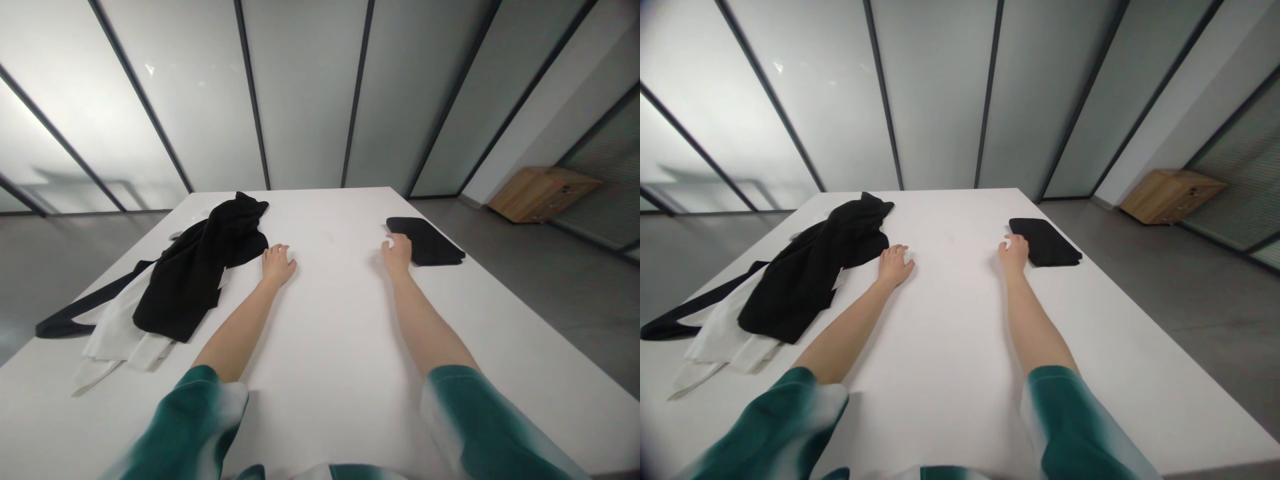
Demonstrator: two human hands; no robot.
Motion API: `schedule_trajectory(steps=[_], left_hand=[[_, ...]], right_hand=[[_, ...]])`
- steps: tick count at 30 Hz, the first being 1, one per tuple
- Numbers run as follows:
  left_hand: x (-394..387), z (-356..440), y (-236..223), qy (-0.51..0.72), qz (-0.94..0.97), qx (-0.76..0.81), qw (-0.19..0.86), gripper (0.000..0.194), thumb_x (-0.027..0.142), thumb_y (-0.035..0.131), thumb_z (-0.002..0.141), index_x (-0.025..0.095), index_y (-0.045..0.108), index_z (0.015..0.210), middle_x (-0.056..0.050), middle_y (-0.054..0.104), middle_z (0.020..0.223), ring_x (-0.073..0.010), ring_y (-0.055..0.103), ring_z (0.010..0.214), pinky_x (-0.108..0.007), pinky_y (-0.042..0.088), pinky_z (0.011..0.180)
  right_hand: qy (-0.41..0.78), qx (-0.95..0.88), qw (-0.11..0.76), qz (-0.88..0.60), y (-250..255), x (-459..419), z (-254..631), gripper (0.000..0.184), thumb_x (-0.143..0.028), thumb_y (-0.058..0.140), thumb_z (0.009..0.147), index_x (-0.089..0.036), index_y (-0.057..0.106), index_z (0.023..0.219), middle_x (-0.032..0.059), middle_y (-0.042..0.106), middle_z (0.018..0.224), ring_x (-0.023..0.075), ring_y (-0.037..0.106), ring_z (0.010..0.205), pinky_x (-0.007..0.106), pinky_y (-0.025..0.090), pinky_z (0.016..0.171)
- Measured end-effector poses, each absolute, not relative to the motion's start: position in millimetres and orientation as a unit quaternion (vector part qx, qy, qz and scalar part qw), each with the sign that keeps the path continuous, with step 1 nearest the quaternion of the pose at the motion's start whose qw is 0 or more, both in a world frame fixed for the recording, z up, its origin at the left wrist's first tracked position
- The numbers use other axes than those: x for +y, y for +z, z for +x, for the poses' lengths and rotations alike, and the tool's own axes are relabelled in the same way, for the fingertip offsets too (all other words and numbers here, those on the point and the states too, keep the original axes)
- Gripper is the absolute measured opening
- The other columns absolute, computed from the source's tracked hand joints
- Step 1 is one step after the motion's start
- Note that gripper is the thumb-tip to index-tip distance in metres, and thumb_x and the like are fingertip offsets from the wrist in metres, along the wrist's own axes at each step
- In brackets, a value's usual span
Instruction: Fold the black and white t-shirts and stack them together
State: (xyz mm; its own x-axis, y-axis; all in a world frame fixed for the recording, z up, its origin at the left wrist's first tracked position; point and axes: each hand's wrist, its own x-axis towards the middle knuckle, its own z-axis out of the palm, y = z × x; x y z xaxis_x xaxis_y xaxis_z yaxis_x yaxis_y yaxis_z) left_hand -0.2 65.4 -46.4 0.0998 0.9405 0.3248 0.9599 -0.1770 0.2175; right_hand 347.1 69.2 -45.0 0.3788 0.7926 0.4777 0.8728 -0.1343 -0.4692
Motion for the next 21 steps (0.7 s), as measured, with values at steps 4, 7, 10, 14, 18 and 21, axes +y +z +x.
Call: schedule_trajectory(steps=[4,7,10,14,18,21], left_hand=[[68,0,-49,-0.17,-0.753,-0.636,0.016,0.05,0.035,0.053,0.087,0.018,0.055,0.134,-0.014,0.054,0.141,-0.0293,0.049,0.13,-0.042,0.036,0.11],[69,0,-52,-0.114,-0.784,-0.61,0.001,0.051,0.039,0.047,0.092,0.018,0.051,0.138,-0.013,0.048,0.149,-0.0293,0.043,0.137,-0.043,0.032,0.113],[70,0,-55,-0.078,-0.802,-0.593,-0.011,0.051,0.04,0.04,0.096,0.017,0.05,0.14,-0.014,0.042,0.153,-0.0301,0.037,0.141,-0.045,0.028,0.115],[70,0,-57,-0.087,-0.799,-0.595,-0.013,0.051,0.042,0.041,0.096,0.018,0.05,0.14,-0.015,0.042,0.153,-0.0299,0.036,0.142,-0.046,0.027,0.115],[71,-1,-57,-0.096,-0.798,-0.595,-0.015,0.051,0.044,0.042,0.095,0.019,0.052,0.139,-0.015,0.043,0.153,-0.0293,0.038,0.141,-0.045,0.027,0.116],[72,-1,-59,-0.106,-0.796,-0.596,-0.019,0.05,0.043,0.044,0.095,0.019,0.053,0.138,-0.015,0.044,0.152,-0.0296,0.039,0.141,-0.045,0.028,0.115]], right_hand=[[-0.019,-0.703,0.251,-0.665,-51,72,305,0.04,-0.021,0.045,0.089,-0.012,0.063,0.123,0.0165,0.059,0.131,0.0277,0.048,0.124,0.04,0.035,0.107],[-0.006,-0.754,0.165,-0.636,-56,70,282,0.046,-0.031,0.048,0.093,-0.015,0.055,0.136,0.0149,0.049,0.145,0.0275,0.041,0.135,0.04,0.031,0.111],[0.017,-0.771,0.091,-0.63,-60,67,271,0.052,-0.041,0.045,0.097,-0.019,0.049,0.143,0.0138,0.04,0.154,0.0287,0.035,0.141,0.043,0.027,0.114],[0.026,-0.767,0.065,-0.638,-60,66,268,0.053,-0.046,0.041,0.098,-0.022,0.048,0.144,0.0135,0.037,0.156,0.0302,0.032,0.143,0.045,0.026,0.115],[0.024,-0.764,0.064,-0.641,-58,64,268,0.054,-0.046,0.04,0.098,-0.021,0.046,0.146,0.0136,0.037,0.156,0.0301,0.033,0.143,0.045,0.027,0.115],[0.024,-0.763,0.062,-0.643,-57,63,266,0.054,-0.045,0.039,0.098,-0.021,0.045,0.146,0.0133,0.036,0.157,0.0302,0.033,0.144,0.046,0.027,0.115]])
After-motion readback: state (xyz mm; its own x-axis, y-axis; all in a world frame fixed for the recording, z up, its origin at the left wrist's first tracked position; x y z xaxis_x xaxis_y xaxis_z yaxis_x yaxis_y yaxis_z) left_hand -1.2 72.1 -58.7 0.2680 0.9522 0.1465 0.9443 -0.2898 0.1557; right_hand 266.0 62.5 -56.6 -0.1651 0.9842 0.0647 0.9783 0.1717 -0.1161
